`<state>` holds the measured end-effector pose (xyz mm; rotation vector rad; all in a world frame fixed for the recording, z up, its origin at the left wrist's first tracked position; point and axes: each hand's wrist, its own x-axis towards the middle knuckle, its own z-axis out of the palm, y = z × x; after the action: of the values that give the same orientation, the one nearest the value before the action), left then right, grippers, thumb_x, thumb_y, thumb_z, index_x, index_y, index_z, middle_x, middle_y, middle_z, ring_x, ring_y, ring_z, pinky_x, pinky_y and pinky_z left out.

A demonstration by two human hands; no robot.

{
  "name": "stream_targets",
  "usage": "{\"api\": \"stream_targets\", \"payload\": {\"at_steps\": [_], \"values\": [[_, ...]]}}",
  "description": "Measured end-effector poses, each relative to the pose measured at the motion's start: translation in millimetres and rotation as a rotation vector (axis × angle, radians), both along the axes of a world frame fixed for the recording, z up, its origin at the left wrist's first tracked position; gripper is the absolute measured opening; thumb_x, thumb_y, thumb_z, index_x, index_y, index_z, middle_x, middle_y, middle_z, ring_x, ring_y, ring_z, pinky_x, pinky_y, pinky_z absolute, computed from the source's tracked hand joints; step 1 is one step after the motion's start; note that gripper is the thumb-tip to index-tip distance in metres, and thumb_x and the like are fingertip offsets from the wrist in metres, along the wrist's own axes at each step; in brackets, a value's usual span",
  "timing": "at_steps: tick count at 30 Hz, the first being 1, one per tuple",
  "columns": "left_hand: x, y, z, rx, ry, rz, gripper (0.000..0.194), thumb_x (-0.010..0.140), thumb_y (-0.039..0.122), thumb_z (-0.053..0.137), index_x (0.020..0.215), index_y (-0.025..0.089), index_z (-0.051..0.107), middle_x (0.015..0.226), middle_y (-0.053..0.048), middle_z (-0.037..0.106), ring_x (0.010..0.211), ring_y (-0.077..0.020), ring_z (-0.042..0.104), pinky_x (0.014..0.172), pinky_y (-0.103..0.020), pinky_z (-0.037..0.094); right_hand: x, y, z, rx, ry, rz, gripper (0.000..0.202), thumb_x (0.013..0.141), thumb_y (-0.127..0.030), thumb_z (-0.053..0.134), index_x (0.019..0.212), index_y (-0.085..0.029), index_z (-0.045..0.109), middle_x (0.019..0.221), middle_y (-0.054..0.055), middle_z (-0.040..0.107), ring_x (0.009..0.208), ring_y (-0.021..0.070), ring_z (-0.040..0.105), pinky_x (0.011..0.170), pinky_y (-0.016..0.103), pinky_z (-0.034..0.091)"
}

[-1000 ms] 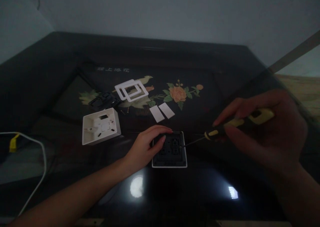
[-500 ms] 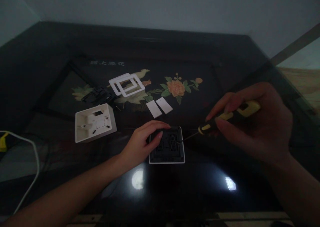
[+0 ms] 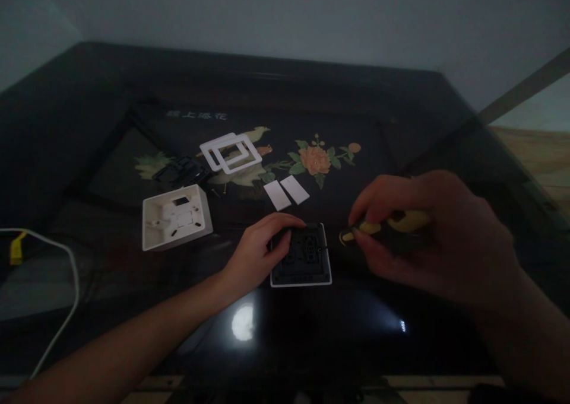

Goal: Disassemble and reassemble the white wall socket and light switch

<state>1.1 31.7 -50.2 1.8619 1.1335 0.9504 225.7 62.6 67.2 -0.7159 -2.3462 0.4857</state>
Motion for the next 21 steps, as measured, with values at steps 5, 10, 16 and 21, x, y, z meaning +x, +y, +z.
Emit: {"api": "stream_targets", "payload": {"at_steps": [5, 10, 16, 21], "values": [[2, 2, -0.1, 0.003, 0.009, 0.031, 0.025, 0.093, 0.012, 0.046, 0.109, 0.019, 0.065, 0.108, -0.006, 0.072, 0.104, -0.0195, 0.067, 0.092, -0.035, 0.053, -1, -1, 3.5, 0.044, -0.026, -0.027, 0.026, 0.078, -0.013, 0.068, 0.092, -0.029, 0.054, 0.076, -0.005, 0.065, 0.056, 0.0131, 0.064, 0.045, 0.022, 0.046], [2, 2, 2.0, -0.003, -0.018, 0.016, 0.023, 0.096, 0.016, 0.046, 0.109, 0.019, 0.065, 0.112, -0.007, 0.071, 0.109, -0.0199, 0.066, 0.097, -0.035, 0.051, -2, -10, 7.3, 0.102, 0.004, -0.12, 0.011, 0.088, -0.031, 0.067, 0.096, -0.026, 0.062, 0.087, 0.001, 0.068, 0.078, 0.0176, 0.067, 0.068, 0.028, 0.055], [-3, 1, 1.9, -0.007, -0.073, 0.068, 0.024, 0.097, 0.018, 0.044, 0.11, 0.017, 0.064, 0.111, -0.008, 0.069, 0.109, -0.0197, 0.063, 0.098, -0.037, 0.049, -13, -13, 11.7, 0.034, 0.078, -0.271, 0.039, 0.082, -0.032, 0.076, 0.119, -0.03, 0.065, 0.088, 0.0, 0.066, 0.076, 0.0176, 0.065, 0.064, 0.028, 0.055], [-5, 0, 1.2, -0.048, -0.055, 0.086, 0.023, 0.096, 0.018, 0.046, 0.11, 0.018, 0.064, 0.107, -0.007, 0.071, 0.102, -0.0205, 0.066, 0.091, -0.036, 0.052, -16, -15, 11.7, 0.125, 0.011, -0.358, 0.017, 0.085, -0.037, 0.074, 0.099, -0.03, 0.067, 0.08, -0.003, 0.072, 0.064, 0.0173, 0.068, 0.055, 0.029, 0.051]]}}
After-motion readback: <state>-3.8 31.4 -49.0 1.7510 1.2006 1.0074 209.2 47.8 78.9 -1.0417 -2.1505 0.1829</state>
